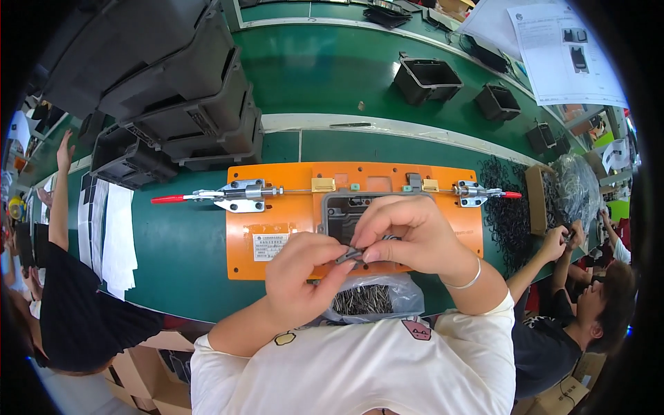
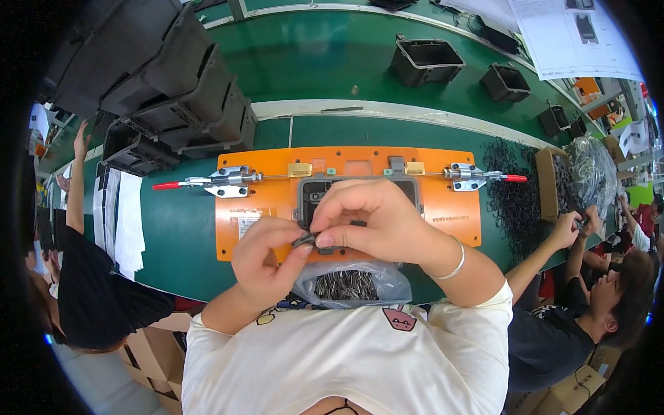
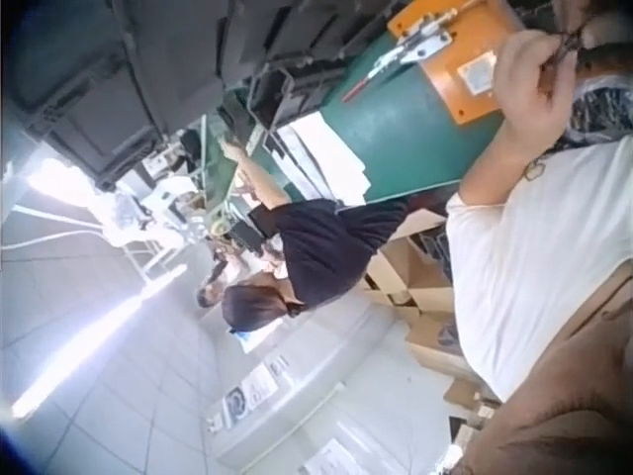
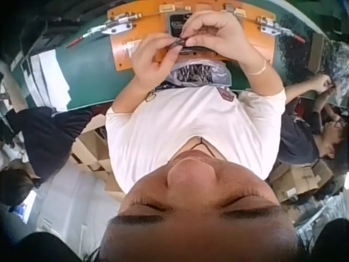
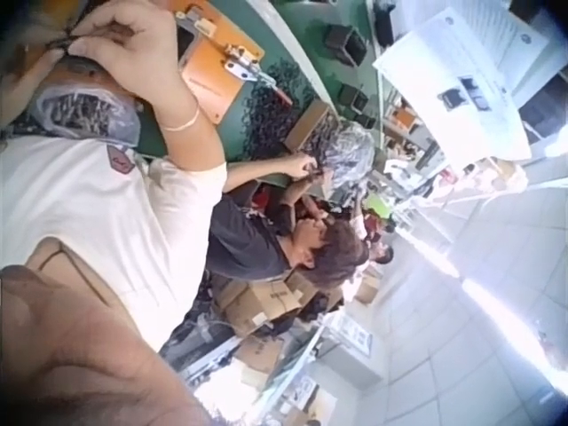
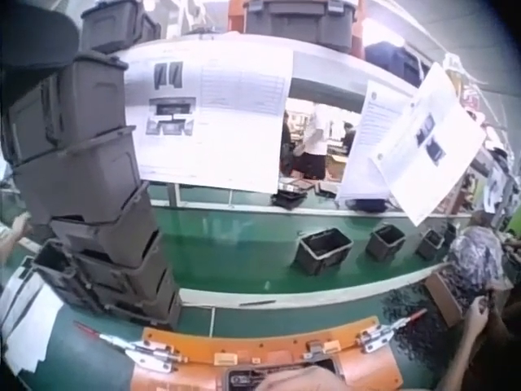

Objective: Assembling small components into a plastic housing on an assembly line.

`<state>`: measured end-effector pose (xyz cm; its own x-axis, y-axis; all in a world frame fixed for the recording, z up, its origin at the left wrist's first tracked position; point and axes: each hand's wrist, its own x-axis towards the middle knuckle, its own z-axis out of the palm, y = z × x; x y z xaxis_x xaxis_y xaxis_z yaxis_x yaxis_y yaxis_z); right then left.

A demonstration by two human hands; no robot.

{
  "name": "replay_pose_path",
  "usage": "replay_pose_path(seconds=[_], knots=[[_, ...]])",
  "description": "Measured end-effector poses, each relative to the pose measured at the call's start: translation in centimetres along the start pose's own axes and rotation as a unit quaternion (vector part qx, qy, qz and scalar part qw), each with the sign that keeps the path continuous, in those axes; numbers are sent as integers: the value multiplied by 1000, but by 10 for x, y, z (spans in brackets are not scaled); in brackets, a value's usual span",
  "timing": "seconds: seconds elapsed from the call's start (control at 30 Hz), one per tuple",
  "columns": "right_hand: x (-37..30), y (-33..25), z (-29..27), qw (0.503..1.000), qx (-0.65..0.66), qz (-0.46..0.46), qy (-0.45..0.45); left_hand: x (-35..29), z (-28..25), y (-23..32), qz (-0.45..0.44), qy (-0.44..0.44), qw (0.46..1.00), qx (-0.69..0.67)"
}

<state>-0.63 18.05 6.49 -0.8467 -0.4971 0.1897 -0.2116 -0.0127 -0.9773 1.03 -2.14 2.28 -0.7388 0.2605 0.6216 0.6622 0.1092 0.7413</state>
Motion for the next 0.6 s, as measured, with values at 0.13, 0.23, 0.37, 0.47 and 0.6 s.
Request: replay_pose_path(seconds=[0.13, 0.23, 0.37, 0.47, 0.6], knots=[[3, -3, 2, 949, 221, 220, 46, 3, -11, 1, -374, -39, 818, -436], [6, 2, 4, 913, 285, 289, 52, 5, -13, 1, -482, -47, 659, -576], [7, 5, 7, 865, 392, 310, 52, 6, -13, 2, -502, -29, 598, -624], [6, 4, 9, 860, 400, 311, 55, 6, -13, 3, -504, -28, 584, -635], [8, -3, 11, 875, 368, 309, 54, 6, -12, 3, -490, -22, 619, -613]])
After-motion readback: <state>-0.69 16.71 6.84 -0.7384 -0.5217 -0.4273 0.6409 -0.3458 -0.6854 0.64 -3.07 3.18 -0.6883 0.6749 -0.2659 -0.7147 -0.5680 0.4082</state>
